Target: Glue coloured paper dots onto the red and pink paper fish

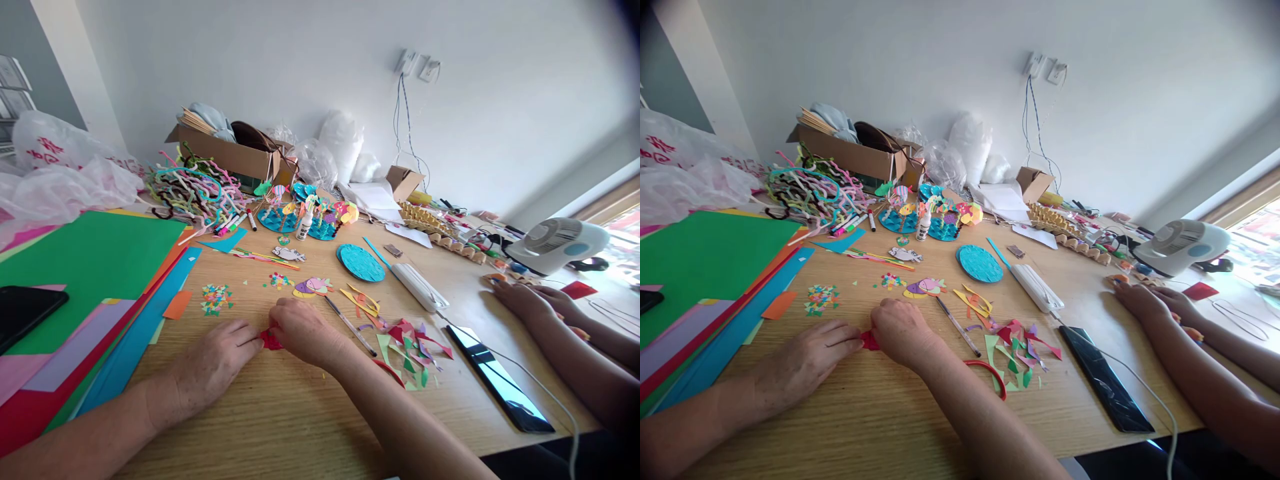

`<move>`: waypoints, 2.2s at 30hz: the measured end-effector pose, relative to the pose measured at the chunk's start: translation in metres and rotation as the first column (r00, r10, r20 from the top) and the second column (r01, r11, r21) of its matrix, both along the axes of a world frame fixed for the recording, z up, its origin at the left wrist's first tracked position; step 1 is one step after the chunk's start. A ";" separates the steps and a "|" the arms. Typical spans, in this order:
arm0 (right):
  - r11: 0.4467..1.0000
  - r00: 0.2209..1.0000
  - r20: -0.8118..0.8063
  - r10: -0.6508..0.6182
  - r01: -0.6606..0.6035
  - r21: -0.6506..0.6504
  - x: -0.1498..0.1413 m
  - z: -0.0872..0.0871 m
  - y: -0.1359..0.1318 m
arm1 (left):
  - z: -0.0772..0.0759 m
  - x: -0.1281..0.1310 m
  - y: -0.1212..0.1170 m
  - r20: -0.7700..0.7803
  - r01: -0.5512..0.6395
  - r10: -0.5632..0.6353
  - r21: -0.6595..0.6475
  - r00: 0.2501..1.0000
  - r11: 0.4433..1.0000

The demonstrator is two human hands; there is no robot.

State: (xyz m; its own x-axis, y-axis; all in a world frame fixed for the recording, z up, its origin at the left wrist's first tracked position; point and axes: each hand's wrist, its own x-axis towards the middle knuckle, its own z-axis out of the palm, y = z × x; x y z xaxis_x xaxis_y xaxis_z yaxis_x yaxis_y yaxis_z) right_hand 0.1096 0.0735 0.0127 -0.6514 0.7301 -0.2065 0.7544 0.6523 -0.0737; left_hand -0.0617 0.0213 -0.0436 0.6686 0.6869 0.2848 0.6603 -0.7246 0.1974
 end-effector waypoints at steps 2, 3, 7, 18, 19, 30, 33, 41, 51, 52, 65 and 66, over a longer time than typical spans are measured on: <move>1.000 1.000 0.004 -0.015 0.015 0.004 0.000 0.001 0.000 | 0.001 0.000 0.000 0.007 -0.005 0.005 0.006 1.000 1.000; 1.000 1.000 0.006 -0.025 0.025 0.006 -0.001 0.001 -0.001 | 0.001 0.000 -0.001 0.014 -0.007 0.007 0.010 1.000 1.000; 0.998 0.998 0.000 -0.062 0.062 -0.002 -0.002 0.004 -0.001 | 0.002 0.001 -0.001 0.025 0.000 0.000 0.010 1.000 1.000; 0.992 0.987 -0.137 -0.089 0.075 -0.102 0.005 0.010 -0.003 | 0.004 0.000 0.000 -0.008 0.018 -0.018 0.026 1.000 0.999; 0.991 0.986 -0.143 -0.082 0.066 -0.117 0.005 0.010 -0.003 | 0.004 0.000 0.000 -0.009 0.020 -0.019 0.027 1.000 0.999; 0.985 0.984 -0.139 -0.115 0.095 -0.142 0.002 0.006 0.001 | 0.005 0.001 -0.001 0.016 0.020 -0.021 0.053 1.000 0.998; 0.985 0.982 -0.141 -0.125 0.105 -0.137 0.003 0.008 0.001 | 0.005 0.001 -0.001 0.007 0.027 -0.027 0.060 1.000 0.998; 0.981 0.990 -0.090 -0.108 0.092 -0.169 0.000 0.004 0.000 | 0.003 0.001 0.000 -0.009 0.017 -0.016 0.053 1.000 0.998; 0.987 0.992 -0.078 -0.097 0.086 -0.136 0.000 0.002 0.001 | 0.003 0.002 0.001 -0.001 0.018 -0.018 0.066 1.000 0.998; 0.989 0.993 -0.076 -0.091 0.080 -0.128 0.000 0.001 0.001 | 0.003 0.001 0.001 0.002 0.014 -0.015 0.065 1.000 0.998; 0.988 0.993 -0.074 -0.093 0.082 -0.129 0.000 0.000 0.000 | 0.001 0.001 -0.001 0.001 0.009 -0.009 0.039 1.000 0.999; 0.989 0.994 -0.074 -0.083 0.073 -0.127 0.000 0.000 0.001 | 0.002 0.001 -0.001 -0.006 0.009 -0.009 0.039 1.000 0.999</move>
